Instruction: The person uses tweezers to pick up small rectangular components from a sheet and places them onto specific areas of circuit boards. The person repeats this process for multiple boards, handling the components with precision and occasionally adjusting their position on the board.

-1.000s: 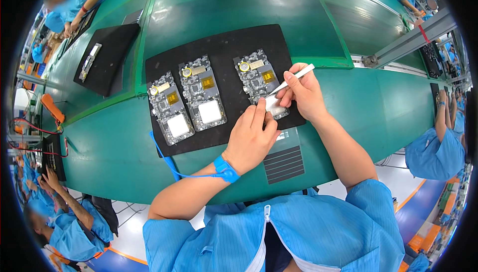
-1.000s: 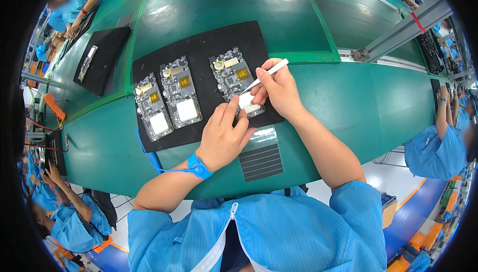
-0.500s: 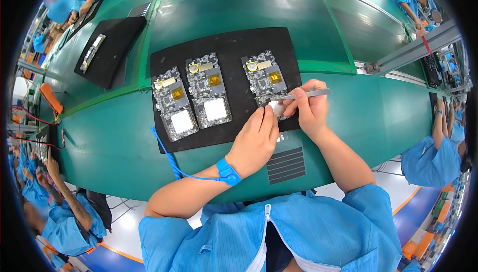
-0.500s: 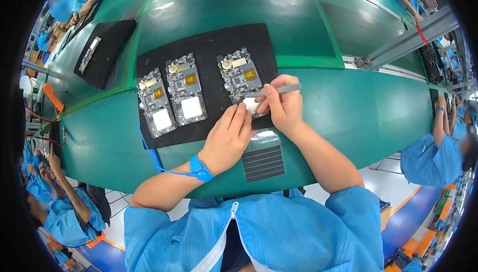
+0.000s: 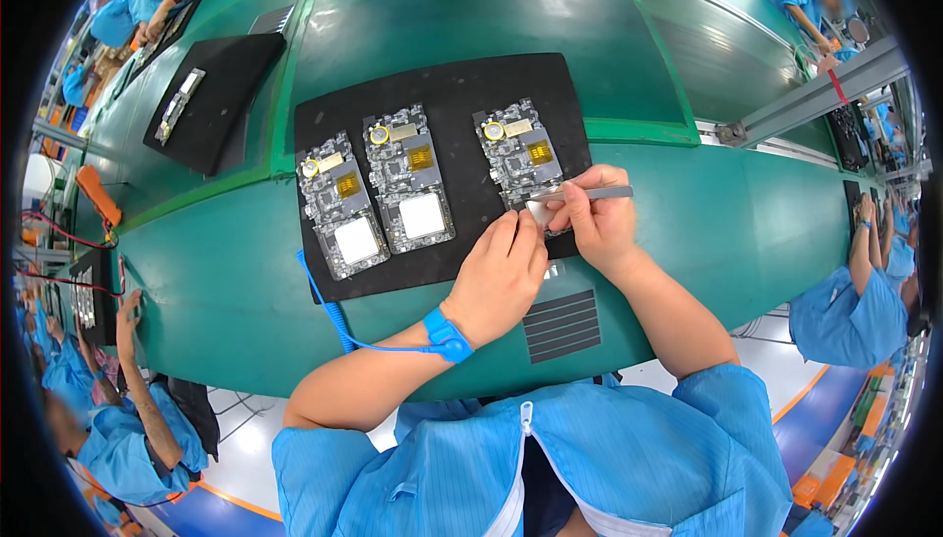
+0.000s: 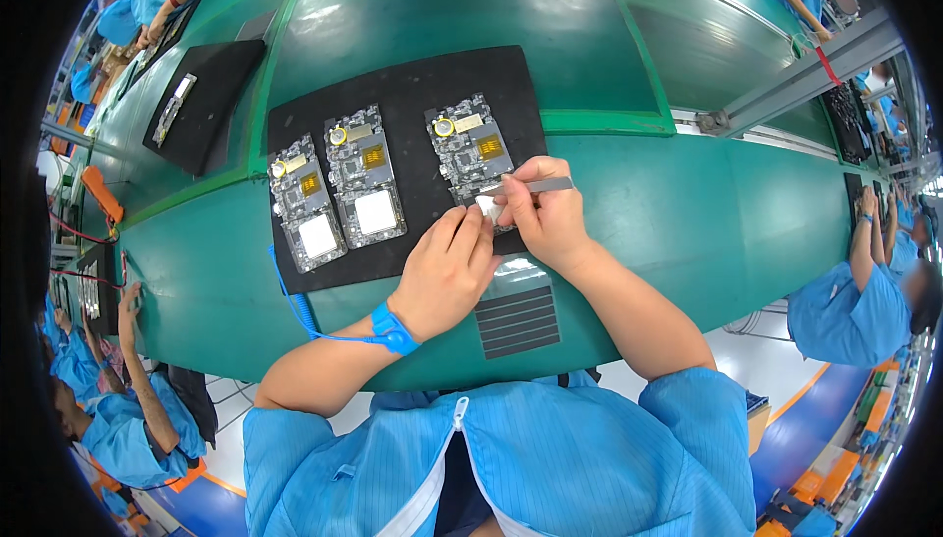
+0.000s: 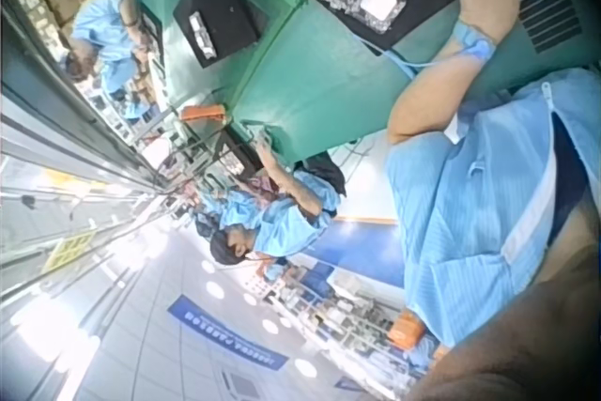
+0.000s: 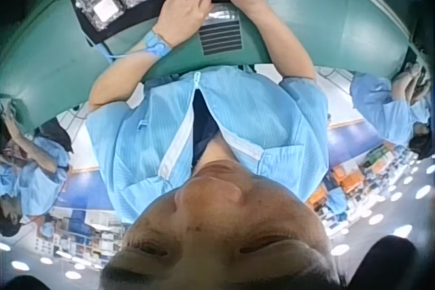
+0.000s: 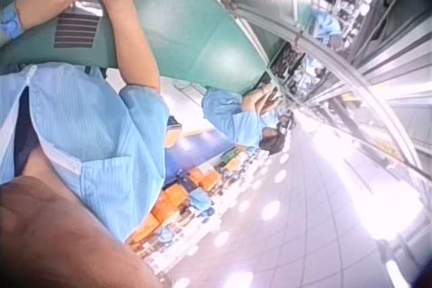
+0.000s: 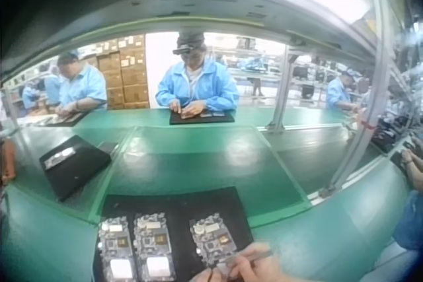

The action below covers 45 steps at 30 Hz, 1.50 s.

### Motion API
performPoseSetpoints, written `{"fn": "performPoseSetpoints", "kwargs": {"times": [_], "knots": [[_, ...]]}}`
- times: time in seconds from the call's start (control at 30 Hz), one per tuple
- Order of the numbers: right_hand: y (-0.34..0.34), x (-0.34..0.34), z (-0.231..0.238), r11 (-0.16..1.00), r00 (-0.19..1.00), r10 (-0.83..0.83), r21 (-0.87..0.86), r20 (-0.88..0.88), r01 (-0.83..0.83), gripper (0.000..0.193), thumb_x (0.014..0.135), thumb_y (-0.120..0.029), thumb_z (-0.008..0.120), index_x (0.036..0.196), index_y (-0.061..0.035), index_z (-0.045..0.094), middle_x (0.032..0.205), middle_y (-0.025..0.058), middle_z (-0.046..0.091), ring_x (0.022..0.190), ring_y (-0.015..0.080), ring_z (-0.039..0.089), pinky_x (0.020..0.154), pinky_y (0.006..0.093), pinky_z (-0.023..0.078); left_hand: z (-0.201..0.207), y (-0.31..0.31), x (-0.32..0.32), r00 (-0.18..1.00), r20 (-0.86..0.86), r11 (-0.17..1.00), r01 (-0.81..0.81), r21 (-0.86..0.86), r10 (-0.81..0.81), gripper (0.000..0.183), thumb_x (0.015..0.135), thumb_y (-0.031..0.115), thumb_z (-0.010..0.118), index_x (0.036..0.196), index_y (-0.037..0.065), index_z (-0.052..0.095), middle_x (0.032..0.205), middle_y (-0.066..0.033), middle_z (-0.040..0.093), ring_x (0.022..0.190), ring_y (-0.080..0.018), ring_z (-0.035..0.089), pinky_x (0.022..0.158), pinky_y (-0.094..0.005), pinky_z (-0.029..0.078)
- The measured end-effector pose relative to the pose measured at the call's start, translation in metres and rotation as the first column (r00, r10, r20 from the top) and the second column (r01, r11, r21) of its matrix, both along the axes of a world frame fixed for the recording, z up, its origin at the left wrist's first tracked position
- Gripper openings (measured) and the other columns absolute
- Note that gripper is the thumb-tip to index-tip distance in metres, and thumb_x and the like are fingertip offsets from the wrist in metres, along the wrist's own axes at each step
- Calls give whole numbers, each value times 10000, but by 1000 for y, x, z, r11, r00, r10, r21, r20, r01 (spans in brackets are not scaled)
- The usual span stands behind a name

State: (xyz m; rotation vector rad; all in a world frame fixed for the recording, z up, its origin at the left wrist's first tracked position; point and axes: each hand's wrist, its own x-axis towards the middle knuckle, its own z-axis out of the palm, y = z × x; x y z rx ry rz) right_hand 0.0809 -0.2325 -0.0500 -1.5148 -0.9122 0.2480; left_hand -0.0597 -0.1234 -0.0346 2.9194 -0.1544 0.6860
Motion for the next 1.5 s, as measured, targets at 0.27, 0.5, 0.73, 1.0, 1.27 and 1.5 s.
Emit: {"fn": "performPoseSetpoints", "kwargs": {"times": [0.27, 0.5, 0.73, 1.0, 1.27, 1.5], "knots": [[1, -2, 15, 992, 959, -82, 74, -271, 106, 222, 953, -159, 509, 1055, -29, 361, 692, 84, 590, 521, 108, 606, 457, 205, 465, 7, 5, 3, 1000, -5, 972, 9, -233, -10, 437, 665, 160, 737, 1033, -15, 579, 1178, -218, 493, 1069, -354, 495, 870, -408, 450], [-37, -22, 31, 976, 828, -140, 63, -543, 206, 249, 959, -189, 499, 1099, -53, 345, 718, 108, 592, 469, 101, 555, 424, 199, 437, 25, 25, 7, 986, -93, 936, 97, -337, -136, 422, 635, 153, 748, 992, 14, 569, 1162, -204, 485, 1035, -357, 492, 866, -424, 422], [-46, -59, 23, 983, 941, -106, 108, -322, 148, 211, 952, -116, 491, 1074, -16, 350, 750, 105, 598, 544, 106, 598, 465, 206, 477, 13, 18, -13, 987, -98, 979, 106, -177, -124, 503, 699, 164, 726, 1130, -32, 558, 1216, -197, 497, 1091, -351, 500, 934, -418, 430], [-9, -16, 6, 991, 971, -108, -56, 216, 122, 144, 974, -116, 449, 992, 20, 404, 672, 103, 630, 652, 128, 639, 599, 225, 517, 12, 13, -9, 988, -120, 982, 75, -173, -96, 555, 728, 205, 707, 1199, -20, 519, 1209, -176, 504, 1185, -339, 444, 1018, -458, 360], [-4, -21, -11, 994, 976, -92, 78, 197, 78, 149, 968, -110, 463, 966, 31, 417, 676, 120, 639, 666, 156, 657, 651, 273, 535, 5, 15, -12, 989, -121, 985, 72, -155, -91, 560, 734, 199, 693, 1221, -15, 516, 1233, -174, 488, 1207, -329, 433, 1016, -446, 367], [-5, -17, -11, 996, 894, -88, 38, 440, 79, 181, 889, -47, 592, 980, 23, 453, 796, 89, 628, 645, 177, 670, 557, 263, 540, 4, 14, -12, 992, -100, 984, 65, -165, -83, 560, 726, 177, 691, 1222, -14, 517, 1245, -171, 481, 1220, -323, 427, 1013, -440, 373]]}}
